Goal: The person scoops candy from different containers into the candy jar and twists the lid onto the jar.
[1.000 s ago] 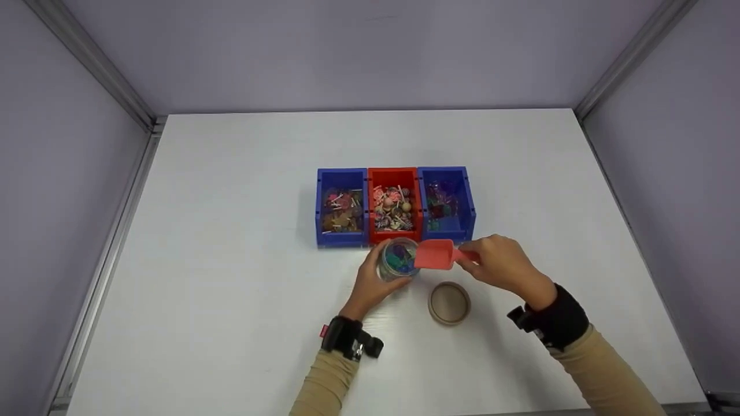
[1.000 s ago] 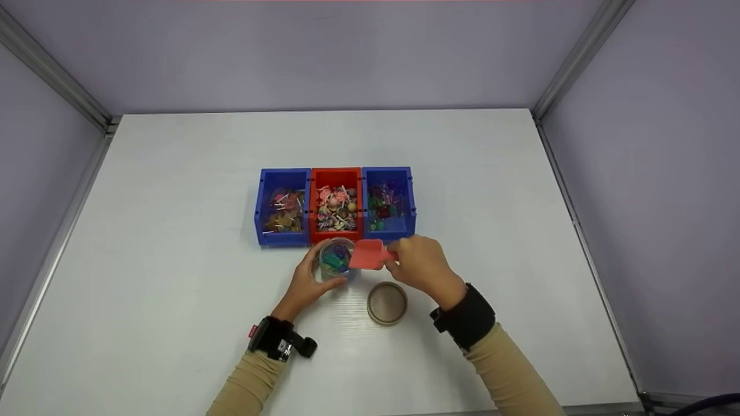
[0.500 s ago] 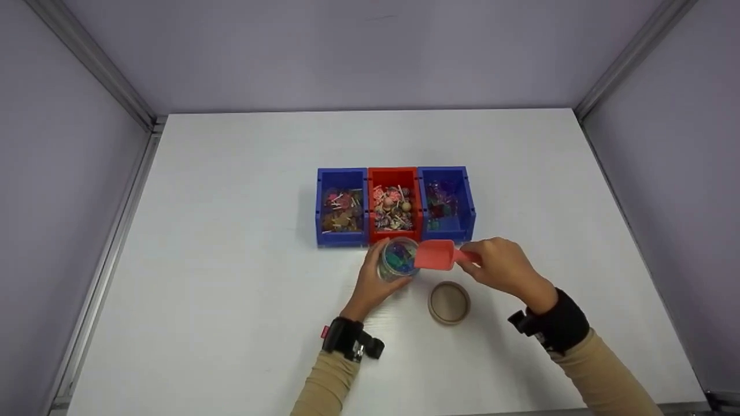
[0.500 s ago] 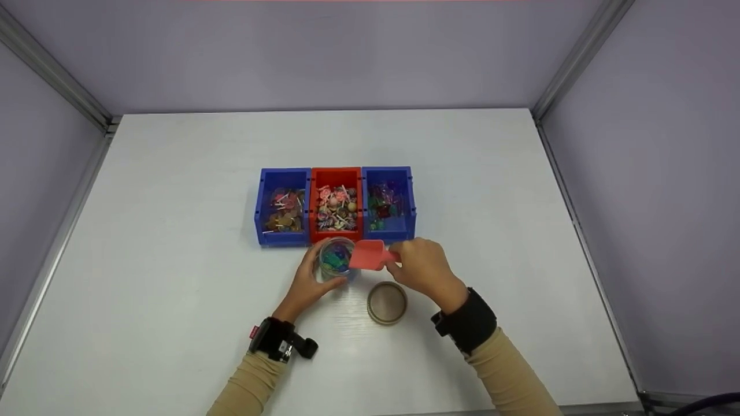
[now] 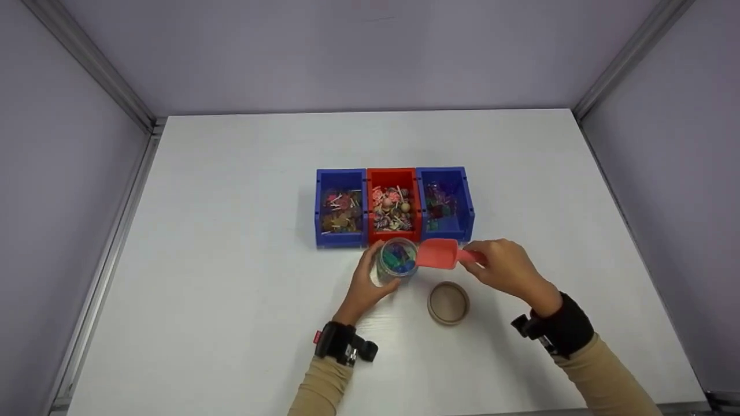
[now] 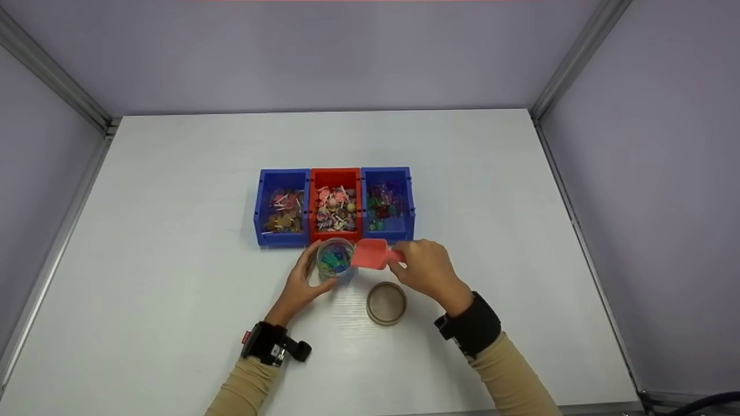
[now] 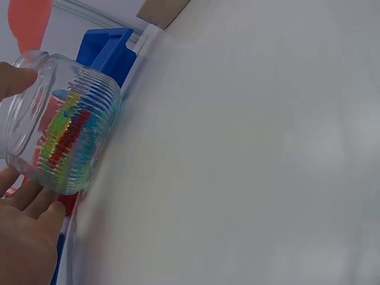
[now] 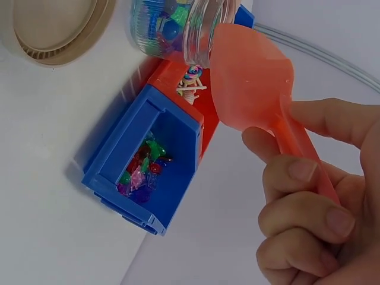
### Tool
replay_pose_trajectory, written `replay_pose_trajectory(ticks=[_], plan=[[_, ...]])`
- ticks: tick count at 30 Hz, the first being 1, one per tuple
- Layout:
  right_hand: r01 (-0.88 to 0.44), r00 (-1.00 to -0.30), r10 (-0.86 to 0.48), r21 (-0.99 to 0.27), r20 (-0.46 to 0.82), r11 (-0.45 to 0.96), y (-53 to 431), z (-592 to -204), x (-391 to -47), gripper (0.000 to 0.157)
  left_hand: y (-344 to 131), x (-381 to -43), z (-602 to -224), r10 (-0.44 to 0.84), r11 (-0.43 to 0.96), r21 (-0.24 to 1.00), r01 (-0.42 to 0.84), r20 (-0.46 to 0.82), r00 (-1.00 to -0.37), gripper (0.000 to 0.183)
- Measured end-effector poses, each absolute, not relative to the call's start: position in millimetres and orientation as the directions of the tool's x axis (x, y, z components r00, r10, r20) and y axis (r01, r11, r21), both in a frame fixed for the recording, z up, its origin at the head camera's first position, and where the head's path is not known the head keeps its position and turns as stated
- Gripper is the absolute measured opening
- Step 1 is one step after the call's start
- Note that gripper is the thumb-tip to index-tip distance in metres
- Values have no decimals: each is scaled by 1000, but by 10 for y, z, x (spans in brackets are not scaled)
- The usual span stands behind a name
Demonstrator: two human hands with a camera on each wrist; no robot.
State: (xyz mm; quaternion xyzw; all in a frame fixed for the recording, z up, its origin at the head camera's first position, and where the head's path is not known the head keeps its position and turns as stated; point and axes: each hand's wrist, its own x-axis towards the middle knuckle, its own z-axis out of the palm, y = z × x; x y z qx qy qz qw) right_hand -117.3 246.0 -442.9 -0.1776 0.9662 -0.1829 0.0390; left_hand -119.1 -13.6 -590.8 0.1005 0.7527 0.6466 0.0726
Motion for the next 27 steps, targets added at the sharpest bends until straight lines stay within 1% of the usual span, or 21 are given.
replay_pose_trajectory(ticks=[3,7,11,14,17,21,24,27], plan=[[-319,-941,-338,-369,13,873,2487,-4408,-1172,21,-184,-1175,-5908,241,121,991,61,31,-970,80],[-304,-949,-312,-368,39,879,2517,-4389,-1183,22,-261,-1160,-5785,181,123,990,62,39,-983,67],[-257,-963,-268,-377,24,890,2542,-4394,-1213,23,-351,-1143,-5567,48,107,993,56,51,-998,51],[-216,-972,-233,-389,3,895,2550,-4403,-1250,25,-415,-1151,-5467,-100,83,995,47,56,-993,42],[-193,-977,-212,-391,-6,900,2565,-4422,-1286,26,-465,-1173,-5416,-255,71,997,45,61,-965,36],[-179,-982,-190,-395,10,901,2589,-4456,-1340,20,-529,-1231,-5409,-426,61,996,59,79,-901,30],[-162,-985,-170,-410,18,898,2602,-4482,-1389,17,-587,-1287,-5431,-505,56,996,65,84,-859,29],[-147,-987,-158,-422,10,894,2603,-4498,-1433,18,-651,-1337,-5442,-533,67,996,53,80,-843,28]])
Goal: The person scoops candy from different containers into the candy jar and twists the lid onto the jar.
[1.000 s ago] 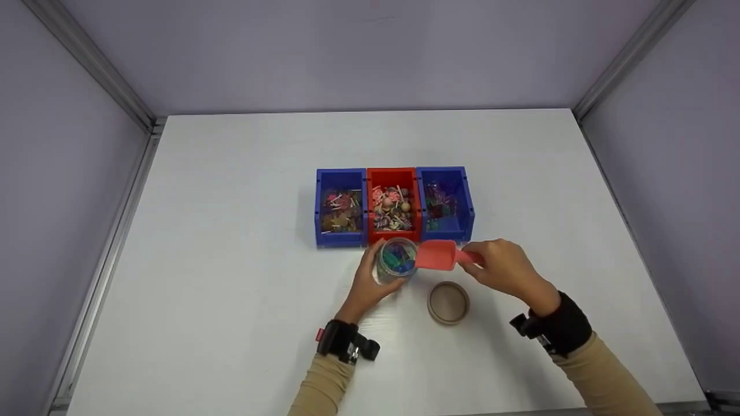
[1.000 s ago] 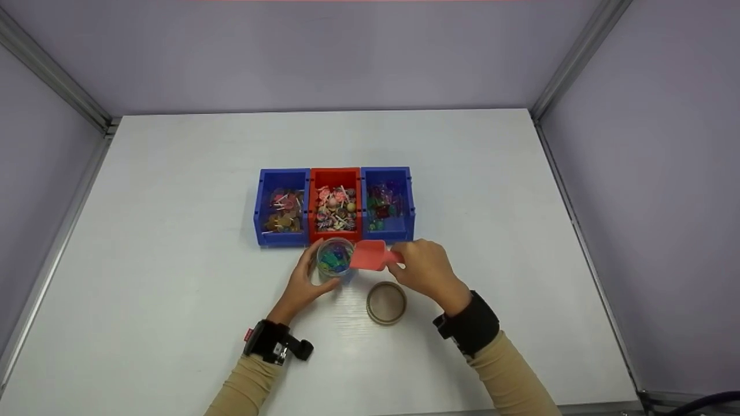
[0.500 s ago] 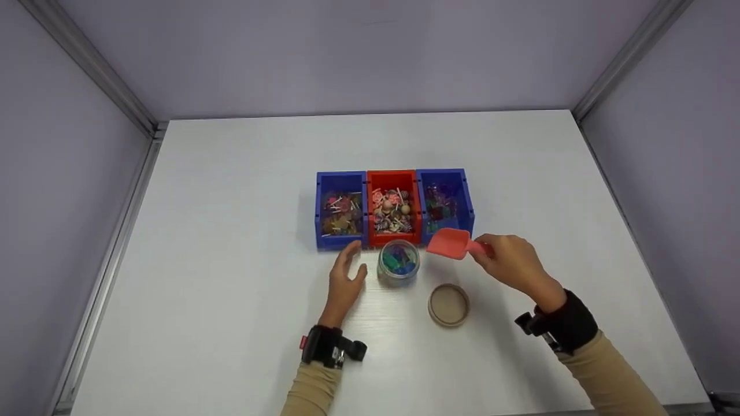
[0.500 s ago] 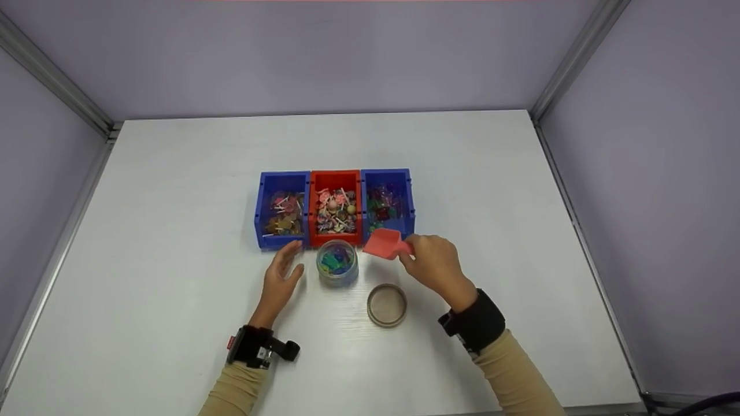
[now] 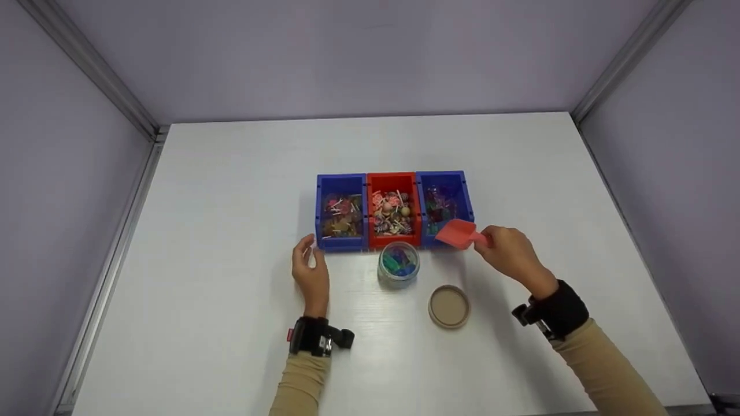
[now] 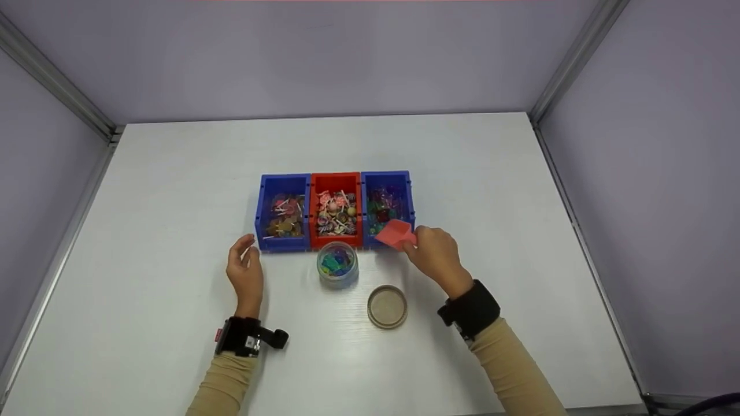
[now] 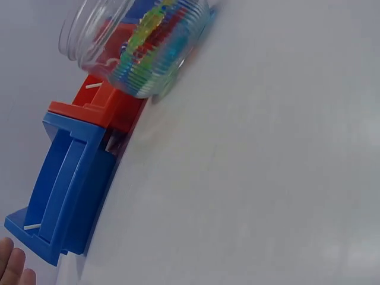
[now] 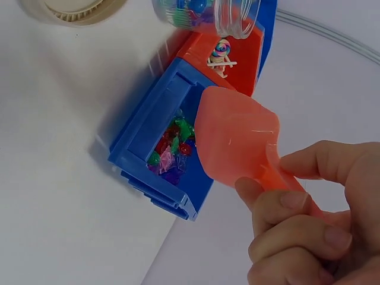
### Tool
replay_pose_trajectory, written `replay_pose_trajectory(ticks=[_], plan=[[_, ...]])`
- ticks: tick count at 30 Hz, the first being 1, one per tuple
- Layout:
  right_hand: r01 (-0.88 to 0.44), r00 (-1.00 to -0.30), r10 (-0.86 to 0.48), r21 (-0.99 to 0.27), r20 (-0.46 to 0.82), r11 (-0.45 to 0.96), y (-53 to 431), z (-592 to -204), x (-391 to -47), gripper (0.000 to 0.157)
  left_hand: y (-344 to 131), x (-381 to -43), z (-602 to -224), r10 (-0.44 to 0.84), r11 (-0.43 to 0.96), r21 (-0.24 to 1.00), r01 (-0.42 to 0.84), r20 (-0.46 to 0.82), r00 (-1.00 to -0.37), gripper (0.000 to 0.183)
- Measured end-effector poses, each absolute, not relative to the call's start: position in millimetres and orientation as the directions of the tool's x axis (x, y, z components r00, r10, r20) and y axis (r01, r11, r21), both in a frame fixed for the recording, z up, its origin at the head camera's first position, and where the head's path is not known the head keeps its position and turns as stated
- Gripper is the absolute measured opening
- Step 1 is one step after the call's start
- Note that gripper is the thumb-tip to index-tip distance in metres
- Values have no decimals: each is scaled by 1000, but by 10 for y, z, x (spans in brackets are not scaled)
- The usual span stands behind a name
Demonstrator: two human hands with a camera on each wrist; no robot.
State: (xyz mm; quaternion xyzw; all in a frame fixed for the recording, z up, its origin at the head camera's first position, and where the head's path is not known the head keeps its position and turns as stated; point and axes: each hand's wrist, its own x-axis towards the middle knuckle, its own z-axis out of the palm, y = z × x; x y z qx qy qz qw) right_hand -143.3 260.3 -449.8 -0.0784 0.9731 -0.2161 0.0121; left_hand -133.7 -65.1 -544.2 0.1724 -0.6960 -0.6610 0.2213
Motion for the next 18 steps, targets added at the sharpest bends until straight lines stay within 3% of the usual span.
replay_pose_trajectory(ticks=[9,18], plan=[[-126,-986,-162,-468,-36,875,2572,-4500,-1604,22,-820,-1526,-5447,-384,69,998,-9,19,-923,38],[-39,-984,-119,-494,-132,869,2548,-4514,-1782,36,-907,-1844,-5822,-265,122,983,-134,-97,-959,48]])
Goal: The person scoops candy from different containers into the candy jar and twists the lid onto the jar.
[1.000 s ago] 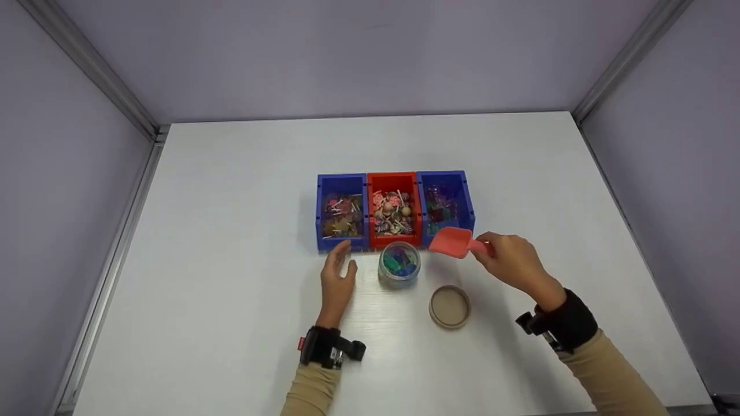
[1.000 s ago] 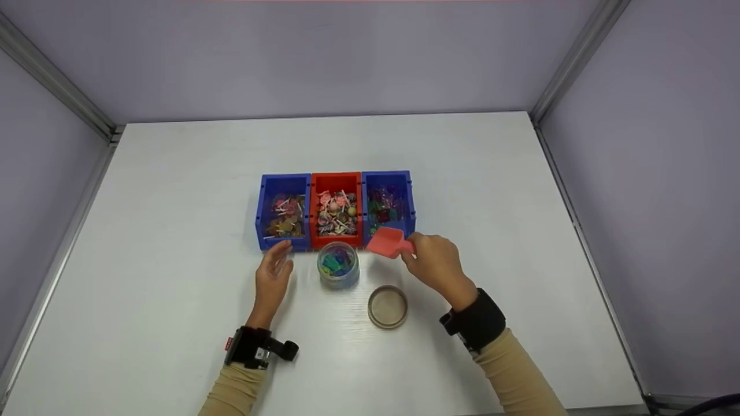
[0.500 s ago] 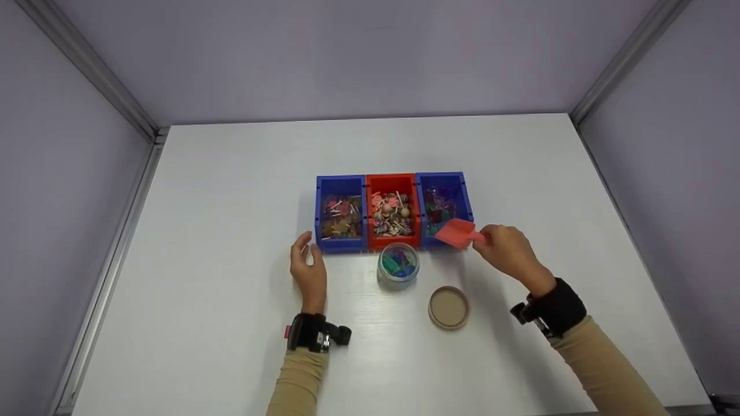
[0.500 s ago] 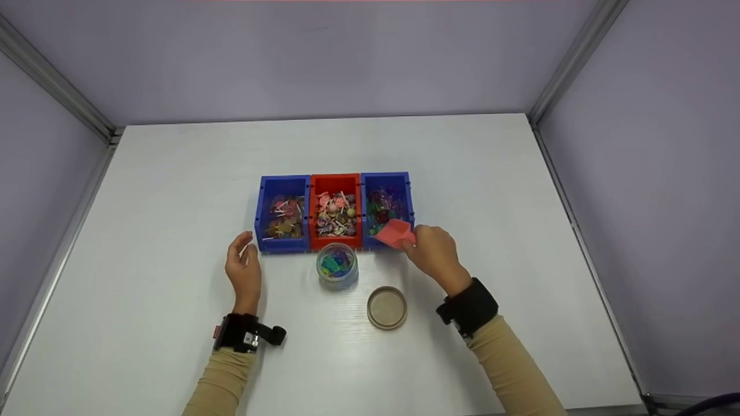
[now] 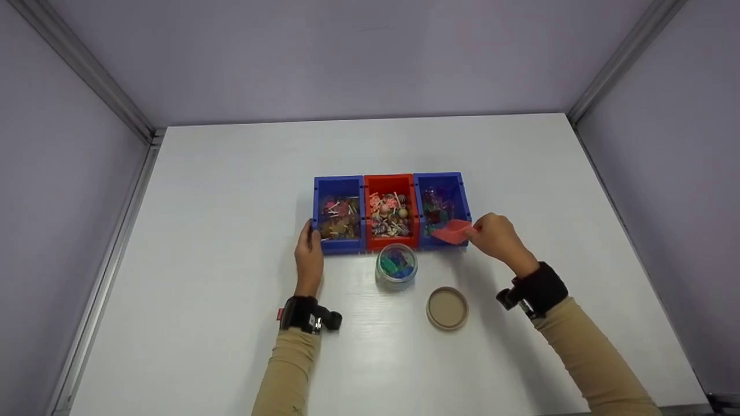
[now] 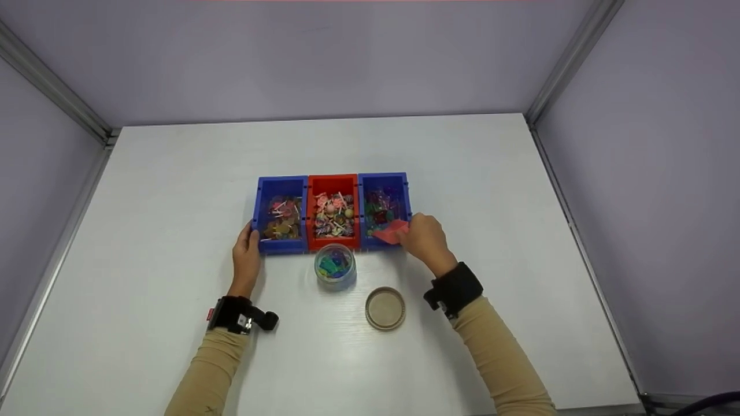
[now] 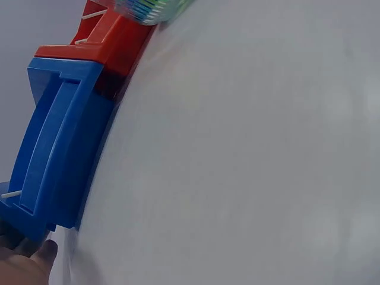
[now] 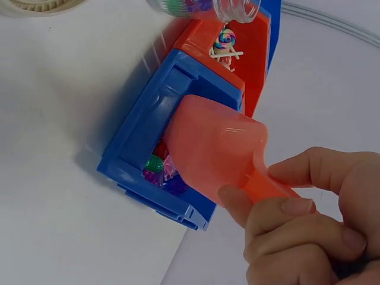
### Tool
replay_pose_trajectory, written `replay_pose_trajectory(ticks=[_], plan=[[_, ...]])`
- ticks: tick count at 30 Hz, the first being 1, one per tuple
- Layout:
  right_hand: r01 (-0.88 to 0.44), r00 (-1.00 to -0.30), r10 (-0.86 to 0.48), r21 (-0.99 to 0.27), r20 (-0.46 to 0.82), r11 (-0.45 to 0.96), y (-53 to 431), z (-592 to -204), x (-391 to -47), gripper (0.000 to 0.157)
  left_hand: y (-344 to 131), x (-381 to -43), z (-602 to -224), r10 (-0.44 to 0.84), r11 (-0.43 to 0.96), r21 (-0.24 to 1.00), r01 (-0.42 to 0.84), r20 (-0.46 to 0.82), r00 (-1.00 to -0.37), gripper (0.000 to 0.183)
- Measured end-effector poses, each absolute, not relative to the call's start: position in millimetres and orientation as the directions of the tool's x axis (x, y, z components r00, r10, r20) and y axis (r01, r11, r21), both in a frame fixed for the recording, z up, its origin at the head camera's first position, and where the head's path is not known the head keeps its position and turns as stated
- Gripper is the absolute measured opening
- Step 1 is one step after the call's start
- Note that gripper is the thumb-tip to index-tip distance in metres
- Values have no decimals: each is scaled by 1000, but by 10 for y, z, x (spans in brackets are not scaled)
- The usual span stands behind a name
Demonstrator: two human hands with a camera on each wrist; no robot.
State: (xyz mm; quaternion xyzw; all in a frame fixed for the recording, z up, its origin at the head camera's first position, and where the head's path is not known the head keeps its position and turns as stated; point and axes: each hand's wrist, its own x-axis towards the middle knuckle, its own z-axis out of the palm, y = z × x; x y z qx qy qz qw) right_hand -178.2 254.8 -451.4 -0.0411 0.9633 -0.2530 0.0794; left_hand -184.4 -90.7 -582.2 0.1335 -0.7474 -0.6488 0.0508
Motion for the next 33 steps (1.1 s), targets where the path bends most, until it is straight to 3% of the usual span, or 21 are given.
replay_pose_trajectory(ticks=[5,14,21,27,33], plan=[[85,-949,-63,-444,-308,892,2498,-4392,-1969,44,-931,-1874,-5798,-227,135,975,-179,-145,-963,50],[195,-864,11,-316,-503,929,2410,-4256,-2282,26,-1004,-1911,-5780,-193,139,974,-179,-151,-970,51],[258,-825,31,-328,-564,909,2359,-4248,-2390,17,-1052,-1941,-5815,-183,178,972,-154,-121,-976,50],[232,-821,17,-307,-571,923,2303,-4212,-2454,14,-1054,-1952,-5820,-199,225,966,-125,-80,-977,49],[263,-800,32,-301,-600,917,2224,-4200,-2504,26,-1024,-1941,-5811,-195,222,967,-127,-84,-977,49]])
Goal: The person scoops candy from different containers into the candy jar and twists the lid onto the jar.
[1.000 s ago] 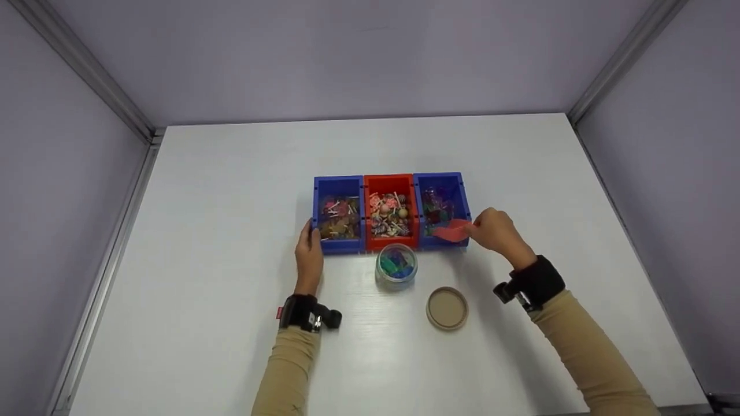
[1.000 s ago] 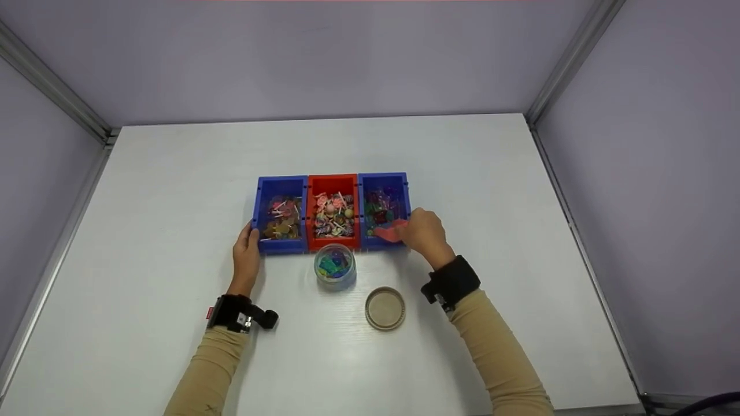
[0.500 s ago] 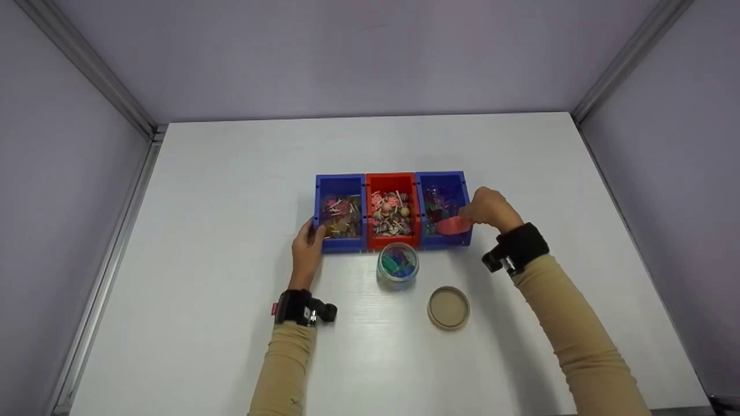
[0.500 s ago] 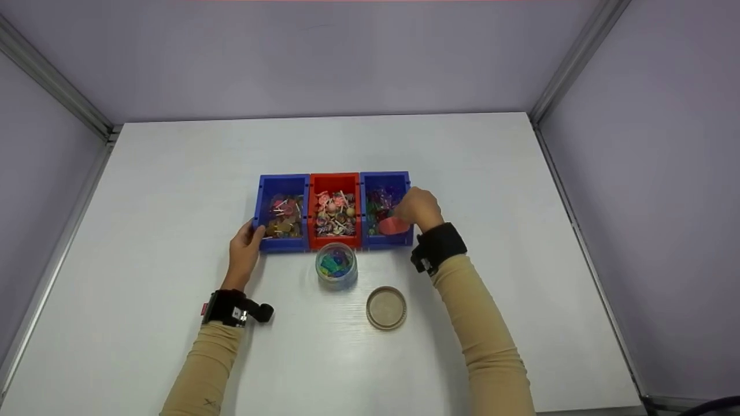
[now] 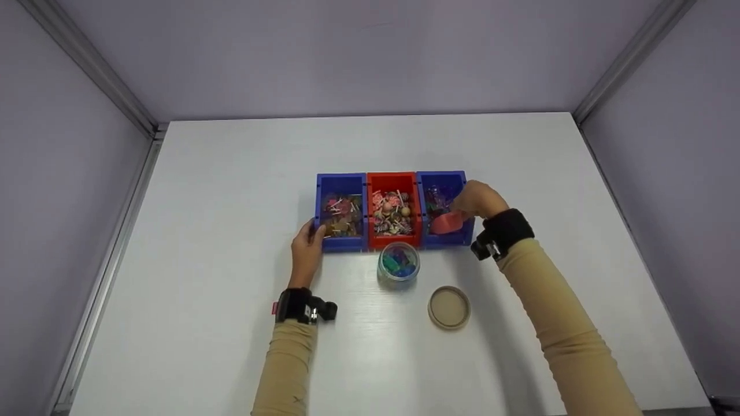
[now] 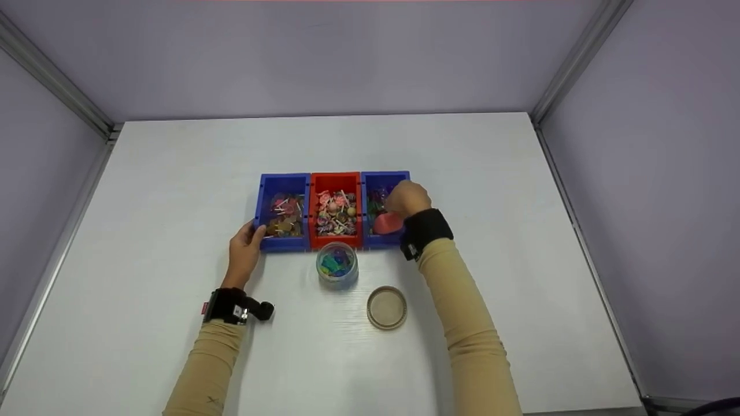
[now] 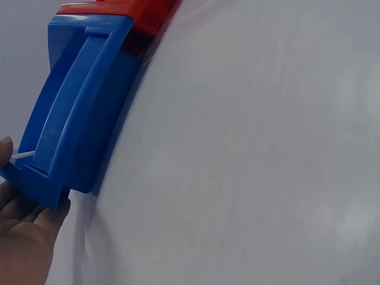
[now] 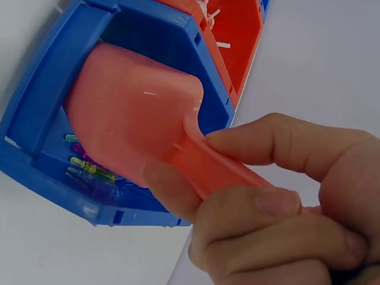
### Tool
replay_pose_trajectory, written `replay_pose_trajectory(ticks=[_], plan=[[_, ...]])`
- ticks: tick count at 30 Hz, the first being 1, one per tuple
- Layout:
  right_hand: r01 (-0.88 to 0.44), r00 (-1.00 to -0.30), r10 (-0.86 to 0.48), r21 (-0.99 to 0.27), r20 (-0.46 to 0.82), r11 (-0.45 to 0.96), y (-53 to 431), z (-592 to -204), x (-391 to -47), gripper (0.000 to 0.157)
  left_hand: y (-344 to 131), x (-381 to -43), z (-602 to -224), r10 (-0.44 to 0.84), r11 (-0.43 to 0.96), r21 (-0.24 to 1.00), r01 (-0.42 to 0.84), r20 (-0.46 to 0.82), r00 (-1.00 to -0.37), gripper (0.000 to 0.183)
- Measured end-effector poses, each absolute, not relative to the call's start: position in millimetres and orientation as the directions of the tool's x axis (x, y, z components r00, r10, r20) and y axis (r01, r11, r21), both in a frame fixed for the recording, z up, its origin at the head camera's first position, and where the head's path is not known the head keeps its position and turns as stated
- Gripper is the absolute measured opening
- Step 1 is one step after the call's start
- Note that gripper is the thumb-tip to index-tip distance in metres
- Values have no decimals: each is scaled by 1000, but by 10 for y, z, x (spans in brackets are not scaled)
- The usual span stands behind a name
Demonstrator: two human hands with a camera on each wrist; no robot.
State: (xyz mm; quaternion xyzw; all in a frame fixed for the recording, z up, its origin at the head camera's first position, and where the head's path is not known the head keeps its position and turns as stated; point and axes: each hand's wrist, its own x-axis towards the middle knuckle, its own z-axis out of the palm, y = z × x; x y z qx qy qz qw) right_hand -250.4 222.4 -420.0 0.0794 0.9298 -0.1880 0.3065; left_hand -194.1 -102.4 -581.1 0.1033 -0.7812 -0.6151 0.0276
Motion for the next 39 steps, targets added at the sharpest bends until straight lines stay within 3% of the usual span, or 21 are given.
replay_pose_trajectory(ticks=[5,14,22,27,33,39], plan=[[253,-796,52,-253,-604,934,2116,-4219,-2504,33,-1019,-1932,-5800,-196,206,970,-131,-90,-976,48],[196,-860,45,-249,-508,948,2021,-4237,-2463,29,-1013,-1955,-5791,-186,233,965,-121,-78,-979,47],[202,-845,40,-250,-533,947,2057,-4121,-2479,23,-1011,-1950,-5810,-185,212,967,-140,-101,-978,47],[198,-811,33,-221,-584,955,2050,-4088,-2510,31,-1019,-1947,-5812,-180,211,967,-142,-104,-978,48],[207,-795,29,-226,-606,952,2051,-4133,-2535,24,-989,-1939,-5793,-167,240,961,-141,-102,-981,49],[233,-785,52,-217,-617,948,2020,-4194,-2519,34,-976,-1943,-5803,-171,264,955,-136,-92,-981,49]])
